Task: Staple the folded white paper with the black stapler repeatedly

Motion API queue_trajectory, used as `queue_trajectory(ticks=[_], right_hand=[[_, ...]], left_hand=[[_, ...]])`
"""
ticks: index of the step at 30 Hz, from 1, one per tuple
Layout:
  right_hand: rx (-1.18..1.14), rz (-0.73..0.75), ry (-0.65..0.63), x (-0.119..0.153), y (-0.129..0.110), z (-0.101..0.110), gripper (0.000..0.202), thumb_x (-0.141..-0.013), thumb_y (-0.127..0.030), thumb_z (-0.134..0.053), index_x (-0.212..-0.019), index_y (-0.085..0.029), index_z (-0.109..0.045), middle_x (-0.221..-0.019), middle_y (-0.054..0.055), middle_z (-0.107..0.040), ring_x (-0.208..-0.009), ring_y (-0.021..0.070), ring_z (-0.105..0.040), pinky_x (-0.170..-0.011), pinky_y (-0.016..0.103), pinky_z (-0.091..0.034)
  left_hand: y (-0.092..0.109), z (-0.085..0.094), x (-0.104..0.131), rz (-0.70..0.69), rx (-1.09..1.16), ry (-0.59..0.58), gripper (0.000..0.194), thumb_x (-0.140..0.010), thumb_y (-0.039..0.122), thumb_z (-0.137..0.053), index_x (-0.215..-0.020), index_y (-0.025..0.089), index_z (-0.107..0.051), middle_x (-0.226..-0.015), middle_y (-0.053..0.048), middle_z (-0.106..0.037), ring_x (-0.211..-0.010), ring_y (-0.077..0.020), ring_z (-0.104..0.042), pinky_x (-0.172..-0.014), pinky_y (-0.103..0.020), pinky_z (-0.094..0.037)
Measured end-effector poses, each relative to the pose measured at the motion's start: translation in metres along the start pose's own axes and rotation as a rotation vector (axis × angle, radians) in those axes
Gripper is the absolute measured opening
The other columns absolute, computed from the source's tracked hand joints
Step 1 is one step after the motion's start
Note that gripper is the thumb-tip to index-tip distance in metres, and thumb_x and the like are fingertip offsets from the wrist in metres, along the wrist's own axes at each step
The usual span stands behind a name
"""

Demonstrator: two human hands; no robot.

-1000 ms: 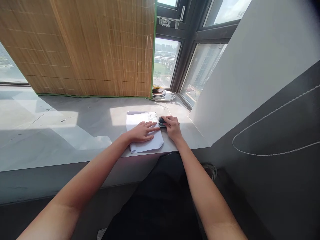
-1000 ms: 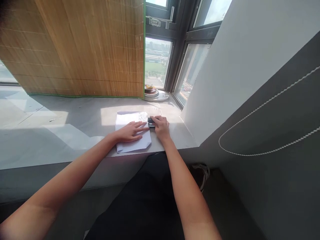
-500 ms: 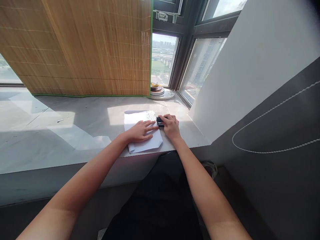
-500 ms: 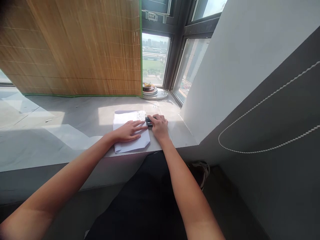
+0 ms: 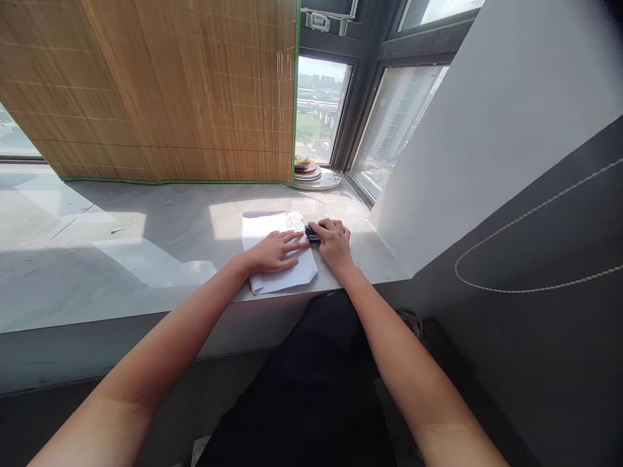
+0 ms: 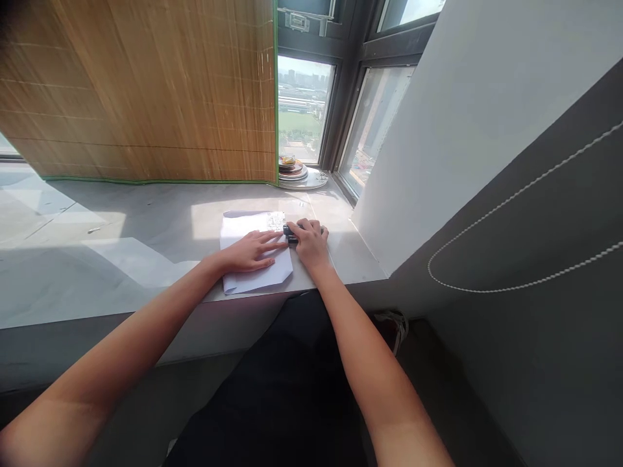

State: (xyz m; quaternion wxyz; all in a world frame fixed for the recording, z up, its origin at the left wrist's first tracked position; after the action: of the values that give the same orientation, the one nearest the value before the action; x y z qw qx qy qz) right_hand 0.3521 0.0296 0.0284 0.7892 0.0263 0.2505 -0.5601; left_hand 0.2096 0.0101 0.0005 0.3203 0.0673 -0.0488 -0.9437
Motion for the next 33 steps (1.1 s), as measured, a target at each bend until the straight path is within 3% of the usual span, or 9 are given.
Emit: queue_trajectory(ticks=[4, 7, 16, 20, 23, 25, 27, 29, 33], right_hand=[[0.078, 0.044, -0.025, 0.000, -0.008, -0.004, 0.056, -0.100, -0.004, -0.044, -0.132, -0.039, -0.074, -0.138, 0.007, -0.068, -0.132, 0.0339, -0.045, -0.116, 0.061, -0.027], [0.035, 0.034, -0.008, 0.000, -0.006, -0.002, 0.056, -0.102, -0.008, -0.044, -0.141, -0.039, -0.069, -0.139, 0.008, -0.067, -0.130, 0.0335, -0.046, -0.114, 0.057, -0.031], [-0.047, -0.361, 0.154, 0.008, 0.047, 0.015, 0.056, -0.103, -0.012, -0.046, -0.151, -0.034, -0.065, -0.137, 0.014, -0.061, -0.128, 0.0368, -0.049, -0.109, 0.054, -0.039], [-0.102, -0.401, 0.265, 0.012, 0.055, 0.017, 0.059, -0.097, -0.015, -0.054, -0.155, -0.025, -0.060, -0.135, 0.019, -0.061, -0.126, 0.0386, -0.050, -0.105, 0.054, -0.044], [-0.119, -0.443, 0.286, 0.016, 0.059, 0.018, 0.052, -0.094, -0.014, -0.056, -0.144, -0.022, -0.066, -0.127, 0.019, -0.064, -0.118, 0.0382, -0.054, -0.098, 0.051, -0.048], [-0.109, -0.459, 0.254, 0.017, 0.059, 0.018, 0.043, -0.094, -0.013, -0.056, -0.134, -0.022, -0.069, -0.122, 0.017, -0.066, -0.114, 0.0365, -0.057, -0.096, 0.049, -0.049], [-0.109, -0.431, 0.256, 0.017, 0.051, 0.024, 0.036, -0.094, -0.012, -0.058, -0.128, -0.019, -0.068, -0.122, 0.017, -0.067, -0.113, 0.0351, -0.060, -0.096, 0.047, -0.050], [-0.139, -0.380, 0.297, 0.016, 0.037, 0.035, 0.032, -0.095, -0.013, -0.058, -0.126, -0.019, -0.066, -0.122, 0.016, -0.067, -0.114, 0.0341, -0.062, -0.095, 0.044, -0.051], [-0.248, -0.273, 0.193, 0.003, -0.017, 0.032, 0.022, -0.096, -0.020, -0.062, -0.118, -0.023, -0.062, -0.116, 0.012, -0.070, -0.105, 0.0303, -0.067, -0.082, 0.038, -0.051]], left_hand=[[0.000, 0.000, 0.000, 0.000, 0.012, 0.005, 0.062, -0.110, 0.052, -0.050, -0.169, 0.036, -0.048, -0.179, -0.014, -0.037, -0.160, -0.0425, -0.039, -0.127, -0.064, -0.030], [0.000, 0.002, 0.001, 0.017, 0.018, -0.003, 0.062, -0.110, 0.053, -0.049, -0.170, 0.036, -0.046, -0.180, -0.013, -0.035, -0.161, -0.0424, -0.038, -0.128, -0.064, -0.030], [0.002, 0.002, 0.004, 0.051, 0.059, -0.057, 0.061, -0.111, 0.053, -0.046, -0.169, 0.035, -0.047, -0.181, -0.012, -0.033, -0.166, -0.0401, -0.030, -0.131, -0.068, -0.024], [0.001, 0.012, 0.004, 0.049, 0.127, 0.012, 0.061, -0.109, 0.055, -0.051, -0.165, 0.033, -0.053, -0.180, -0.011, -0.036, -0.164, -0.0388, -0.034, -0.132, -0.065, -0.024], [-0.020, 0.049, 0.014, 0.119, 0.307, 0.322, 0.045, -0.106, 0.052, -0.057, -0.141, 0.028, -0.072, -0.159, -0.011, -0.062, -0.147, -0.0341, -0.053, -0.125, -0.055, -0.038], [-0.055, 0.078, 0.038, 0.252, 0.512, 0.671, 0.027, -0.103, 0.044, -0.063, -0.099, 0.023, -0.079, -0.113, -0.009, -0.077, -0.111, -0.0268, -0.067, -0.103, -0.041, -0.053], [-0.099, 0.088, 0.073, 0.424, 0.804, 1.036, 0.044, -0.100, 0.037, -0.067, -0.061, 0.021, -0.057, -0.067, -0.002, -0.057, -0.069, -0.0168, -0.054, -0.070, -0.028, -0.048], [-0.134, 0.075, 0.099, 0.545, 1.158, 1.281, 0.059, -0.102, 0.034, -0.063, -0.052, 0.022, -0.033, -0.053, 0.004, -0.030, -0.051, -0.0114, -0.030, -0.051, -0.025, -0.030], [-0.161, 0.055, 0.112, 0.520, 1.607, 1.428, 0.065, -0.104, 0.040, -0.061, -0.060, 0.023, -0.015, -0.054, 0.007, -0.017, -0.047, -0.0099, -0.017, -0.045, -0.027, -0.019]])
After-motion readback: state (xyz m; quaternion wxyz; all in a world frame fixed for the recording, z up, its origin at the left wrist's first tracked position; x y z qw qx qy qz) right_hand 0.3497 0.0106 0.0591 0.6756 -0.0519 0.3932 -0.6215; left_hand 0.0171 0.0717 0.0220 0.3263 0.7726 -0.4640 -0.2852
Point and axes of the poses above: each hand's wrist, its own x-axis away from the middle knuckle, its own z-axis out of the back of the hand, y = z × x, the point moved 10 cm from there along -x, towards the middle knuckle
